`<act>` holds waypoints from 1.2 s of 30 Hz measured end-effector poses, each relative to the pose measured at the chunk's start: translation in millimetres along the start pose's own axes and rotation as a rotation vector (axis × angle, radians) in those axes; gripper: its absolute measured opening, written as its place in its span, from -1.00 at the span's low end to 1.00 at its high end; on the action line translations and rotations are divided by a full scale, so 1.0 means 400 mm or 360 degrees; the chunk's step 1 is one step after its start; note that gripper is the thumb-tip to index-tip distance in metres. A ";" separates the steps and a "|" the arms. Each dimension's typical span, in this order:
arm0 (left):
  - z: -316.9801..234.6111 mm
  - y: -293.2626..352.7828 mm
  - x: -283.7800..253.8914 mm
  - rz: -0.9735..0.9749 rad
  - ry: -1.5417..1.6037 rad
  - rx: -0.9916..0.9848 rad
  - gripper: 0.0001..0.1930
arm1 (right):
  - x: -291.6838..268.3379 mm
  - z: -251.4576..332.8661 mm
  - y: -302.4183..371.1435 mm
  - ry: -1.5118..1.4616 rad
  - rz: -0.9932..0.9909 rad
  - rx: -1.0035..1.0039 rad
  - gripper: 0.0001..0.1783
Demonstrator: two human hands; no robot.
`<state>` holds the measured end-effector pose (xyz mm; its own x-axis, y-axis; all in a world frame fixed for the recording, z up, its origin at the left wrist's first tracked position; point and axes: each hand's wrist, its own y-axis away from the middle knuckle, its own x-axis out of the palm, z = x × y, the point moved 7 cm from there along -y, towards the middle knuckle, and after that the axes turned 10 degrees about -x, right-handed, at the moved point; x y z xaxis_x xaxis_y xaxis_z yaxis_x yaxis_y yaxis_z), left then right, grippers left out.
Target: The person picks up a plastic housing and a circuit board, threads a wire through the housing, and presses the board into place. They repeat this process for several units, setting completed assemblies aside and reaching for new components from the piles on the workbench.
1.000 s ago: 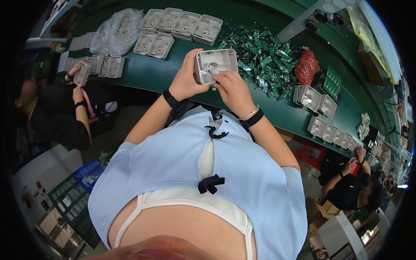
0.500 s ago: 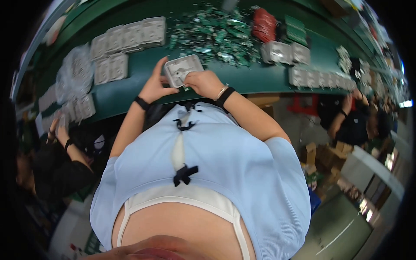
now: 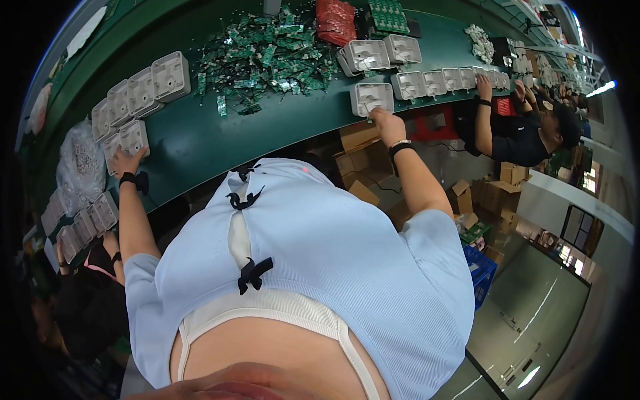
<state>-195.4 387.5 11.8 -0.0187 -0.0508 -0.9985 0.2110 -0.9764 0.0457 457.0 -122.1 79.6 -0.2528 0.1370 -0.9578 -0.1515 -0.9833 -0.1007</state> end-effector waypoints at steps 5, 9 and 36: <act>-0.003 -0.023 0.052 0.0417 -0.0047 -0.0005 0.15 | 0.043 -0.125 -0.002 0.0088 0.0127 0.0232 -0.79; -0.039 -0.006 0.065 0.0398 -0.0049 -0.0070 0.09 | 0.086 -0.221 0.025 0.0198 0.0384 0.0402 -0.78; -0.304 0.702 -0.039 0.0454 0.0208 0.0419 -0.20 | 0.154 -0.014 -0.442 -0.0952 0.0036 0.0755 -0.66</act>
<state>-16.8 139.6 36.6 0.1324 -0.3167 -0.9392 -0.0680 -0.9482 0.3102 473.6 59.5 36.7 -0.7148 0.2916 -0.6356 -0.5001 -0.8485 0.1732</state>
